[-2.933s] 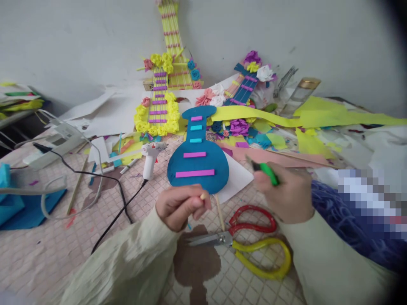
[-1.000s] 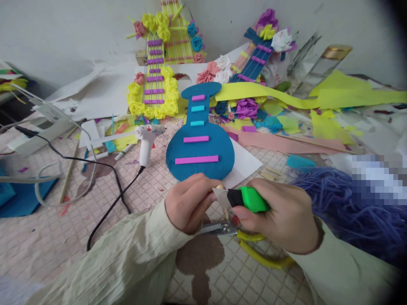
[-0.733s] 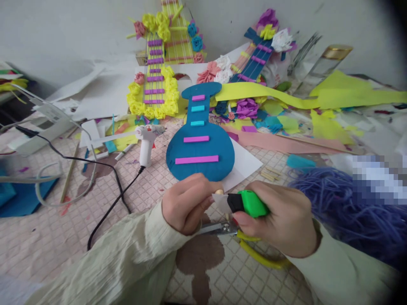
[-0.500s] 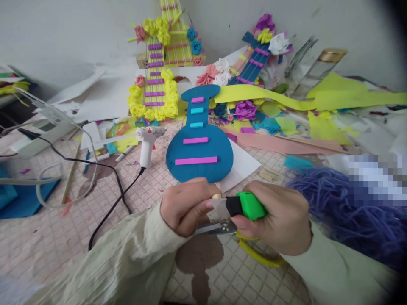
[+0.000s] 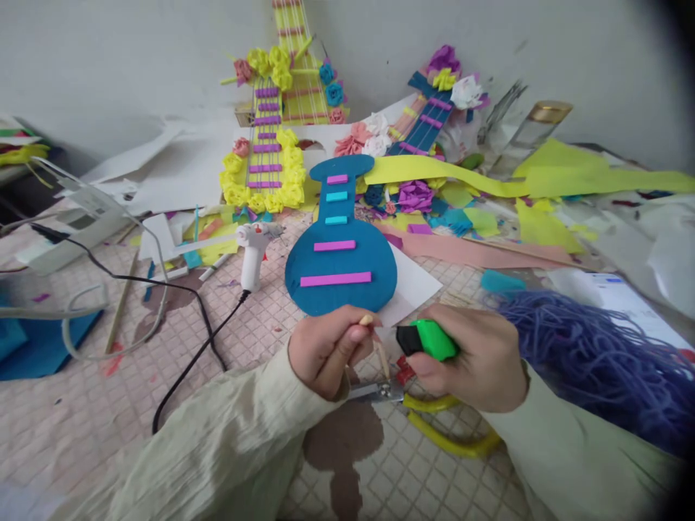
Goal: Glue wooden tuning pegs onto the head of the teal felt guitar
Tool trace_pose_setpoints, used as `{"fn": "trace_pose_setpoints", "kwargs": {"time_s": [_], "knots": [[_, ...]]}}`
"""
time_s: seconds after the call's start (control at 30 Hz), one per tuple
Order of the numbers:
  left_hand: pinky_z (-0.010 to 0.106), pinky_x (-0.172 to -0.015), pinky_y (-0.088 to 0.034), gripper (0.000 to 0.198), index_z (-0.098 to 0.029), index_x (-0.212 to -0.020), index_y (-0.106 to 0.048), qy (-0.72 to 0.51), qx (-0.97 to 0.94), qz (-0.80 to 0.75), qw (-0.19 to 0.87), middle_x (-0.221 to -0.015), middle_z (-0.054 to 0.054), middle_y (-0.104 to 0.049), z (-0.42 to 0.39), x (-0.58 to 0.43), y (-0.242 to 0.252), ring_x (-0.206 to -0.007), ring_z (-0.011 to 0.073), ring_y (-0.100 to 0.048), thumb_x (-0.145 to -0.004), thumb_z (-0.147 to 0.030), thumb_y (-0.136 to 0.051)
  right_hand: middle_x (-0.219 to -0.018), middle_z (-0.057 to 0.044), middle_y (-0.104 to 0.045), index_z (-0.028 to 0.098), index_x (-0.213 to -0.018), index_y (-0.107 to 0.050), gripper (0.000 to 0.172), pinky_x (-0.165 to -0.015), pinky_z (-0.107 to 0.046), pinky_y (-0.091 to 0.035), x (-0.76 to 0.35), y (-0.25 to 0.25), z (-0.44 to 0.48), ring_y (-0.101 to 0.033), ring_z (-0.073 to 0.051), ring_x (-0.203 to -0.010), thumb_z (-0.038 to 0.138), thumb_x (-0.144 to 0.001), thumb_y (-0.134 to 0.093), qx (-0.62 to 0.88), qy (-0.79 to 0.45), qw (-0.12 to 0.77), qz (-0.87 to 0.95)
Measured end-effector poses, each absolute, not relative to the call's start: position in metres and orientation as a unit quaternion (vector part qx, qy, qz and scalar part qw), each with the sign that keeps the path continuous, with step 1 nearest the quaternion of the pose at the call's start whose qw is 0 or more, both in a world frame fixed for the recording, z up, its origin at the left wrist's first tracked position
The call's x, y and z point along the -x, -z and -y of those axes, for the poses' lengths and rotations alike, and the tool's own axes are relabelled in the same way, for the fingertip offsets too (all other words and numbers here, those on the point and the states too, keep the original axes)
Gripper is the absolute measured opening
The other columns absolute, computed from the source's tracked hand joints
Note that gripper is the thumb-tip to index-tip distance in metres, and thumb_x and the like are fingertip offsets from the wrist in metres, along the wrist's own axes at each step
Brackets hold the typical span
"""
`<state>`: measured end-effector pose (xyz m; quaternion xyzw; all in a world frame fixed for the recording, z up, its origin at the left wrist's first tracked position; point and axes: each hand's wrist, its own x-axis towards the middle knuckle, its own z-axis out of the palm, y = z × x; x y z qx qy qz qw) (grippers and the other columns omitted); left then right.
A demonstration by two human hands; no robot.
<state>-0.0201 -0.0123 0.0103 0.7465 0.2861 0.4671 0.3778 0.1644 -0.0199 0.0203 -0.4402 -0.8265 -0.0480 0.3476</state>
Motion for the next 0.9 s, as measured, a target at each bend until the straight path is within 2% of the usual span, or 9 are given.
{"fn": "trace_pose_setpoints", "kwargs": {"time_s": [0.2,0.63,0.9], "knots": [[0.020,-0.045,-0.035,0.019,-0.018,-0.085,-0.050,-0.411,-0.797,-0.294,0.331,-0.052,-0.004,-0.046,0.014,0.022,-0.014,-0.044,0.0087,-0.043,-0.090,-0.022,-0.032,-0.041,0.002,-0.044,0.018,-0.054,-0.050,0.052,-0.040,-0.022,-0.031,-0.163,-0.020,0.021,-0.043,-0.008,-0.037,0.058,-0.082,-0.033,0.447,0.071,0.338,0.825],[0.018,-0.054,-0.039,0.017,-0.018,-0.090,-0.050,-0.401,-0.825,-0.276,0.289,-0.066,-0.002,-0.051,0.013,0.022,-0.014,-0.058,0.0085,-0.048,-0.087,-0.013,-0.034,-0.041,0.003,-0.042,0.019,-0.053,-0.048,0.050,-0.040,-0.022,-0.030,-0.165,-0.020,0.024,-0.040,-0.008,-0.037,0.057,-0.082,-0.034,0.454,0.051,0.325,0.828],[0.021,-0.050,-0.038,0.021,-0.017,-0.081,-0.051,-0.432,-0.832,-0.225,0.263,-0.061,0.000,-0.048,0.004,0.024,-0.020,-0.051,0.0095,-0.041,-0.089,-0.021,-0.032,-0.040,0.004,-0.036,0.019,-0.050,-0.044,0.051,-0.038,-0.021,-0.028,-0.161,-0.025,0.028,-0.035,-0.006,-0.036,0.056,-0.083,-0.033,0.437,0.017,0.336,0.834]]}}
